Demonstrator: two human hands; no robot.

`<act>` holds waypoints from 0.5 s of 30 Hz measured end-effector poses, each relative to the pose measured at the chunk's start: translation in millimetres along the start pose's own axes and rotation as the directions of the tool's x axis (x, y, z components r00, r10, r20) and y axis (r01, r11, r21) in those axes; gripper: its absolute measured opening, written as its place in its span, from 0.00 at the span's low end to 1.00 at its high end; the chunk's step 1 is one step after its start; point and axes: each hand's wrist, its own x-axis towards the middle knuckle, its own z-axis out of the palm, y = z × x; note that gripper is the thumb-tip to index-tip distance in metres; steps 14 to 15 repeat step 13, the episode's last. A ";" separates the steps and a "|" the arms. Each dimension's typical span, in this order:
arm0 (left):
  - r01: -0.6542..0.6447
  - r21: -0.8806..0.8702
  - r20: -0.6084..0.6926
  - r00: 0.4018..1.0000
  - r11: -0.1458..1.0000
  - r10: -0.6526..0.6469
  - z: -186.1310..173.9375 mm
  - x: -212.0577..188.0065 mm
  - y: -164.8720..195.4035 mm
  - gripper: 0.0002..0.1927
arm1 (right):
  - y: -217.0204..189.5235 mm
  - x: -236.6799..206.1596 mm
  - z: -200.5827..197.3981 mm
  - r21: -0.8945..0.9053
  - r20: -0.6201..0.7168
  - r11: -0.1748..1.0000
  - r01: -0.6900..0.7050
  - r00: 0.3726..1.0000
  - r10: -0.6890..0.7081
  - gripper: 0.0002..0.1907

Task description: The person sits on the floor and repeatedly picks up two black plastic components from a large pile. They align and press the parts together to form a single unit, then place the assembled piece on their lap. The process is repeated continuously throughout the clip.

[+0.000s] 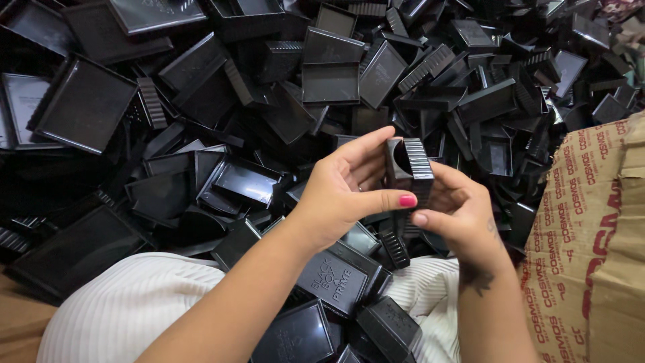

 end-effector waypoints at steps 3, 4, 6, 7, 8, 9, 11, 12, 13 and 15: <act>0.009 -0.022 0.038 0.999 1.000 -0.009 -2.0 -1.1 -1.4 0.49 | -5.9 0.6 7.5 0.032 0.003 0.999 0.007 1.000 -0.007 0.43; 0.008 -0.004 0.054 0.998 1.000 -0.007 -3.3 -1.1 -1.2 0.49 | -7.4 1.8 9.2 0.030 0.012 0.999 0.009 1.000 -0.010 0.43; 0.005 0.031 0.090 0.996 0.999 -0.008 -4.8 -1.1 -1.6 0.50 | -8.0 2.3 11.5 -0.009 0.022 1.000 -0.008 1.000 0.009 0.44; 0.003 0.049 0.093 0.996 0.999 -0.008 -5.3 -1.4 -1.9 0.50 | -7.2 1.4 12.3 -0.029 0.024 0.999 -0.018 1.000 0.018 0.44; 0.001 0.067 0.098 0.995 0.998 -0.008 -6.1 -1.1 -1.5 0.50 | -5.4 0.6 13.7 -0.025 0.025 1.000 -0.003 1.000 0.003 0.44; -0.001 0.084 0.102 0.995 0.996 -0.007 -6.7 -0.8 -0.9 0.49 | -2.8 0.0 15.9 -0.021 0.027 1.000 0.012 1.000 -0.012 0.45; -0.010 0.102 0.109 0.994 0.995 -0.001 -6.6 -0.8 -0.1 0.49 | 2.8 -0.5 18.2 0.057 0.051 0.998 0.033 0.998 -0.036 0.47; -0.014 0.111 0.112 0.994 0.994 0.002 -6.0 -1.0 0.3 0.50 | 5.3 0.6 18.9 0.130 0.072 0.991 0.039 0.996 -0.049 0.48; 0.006 0.063 0.119 0.993 0.998 -0.013 -4.8 -1.6 0.9 0.50 | 8.5 2.8 20.6 0.203 0.092 0.978 0.044 0.994 -0.064 0.50; 0.006 0.063 0.119 0.993 0.998 -0.013 -4.8 -1.6 0.9 0.50 | 8.5 2.8 20.6 0.203 0.092 0.978 0.044 0.994 -0.064 0.50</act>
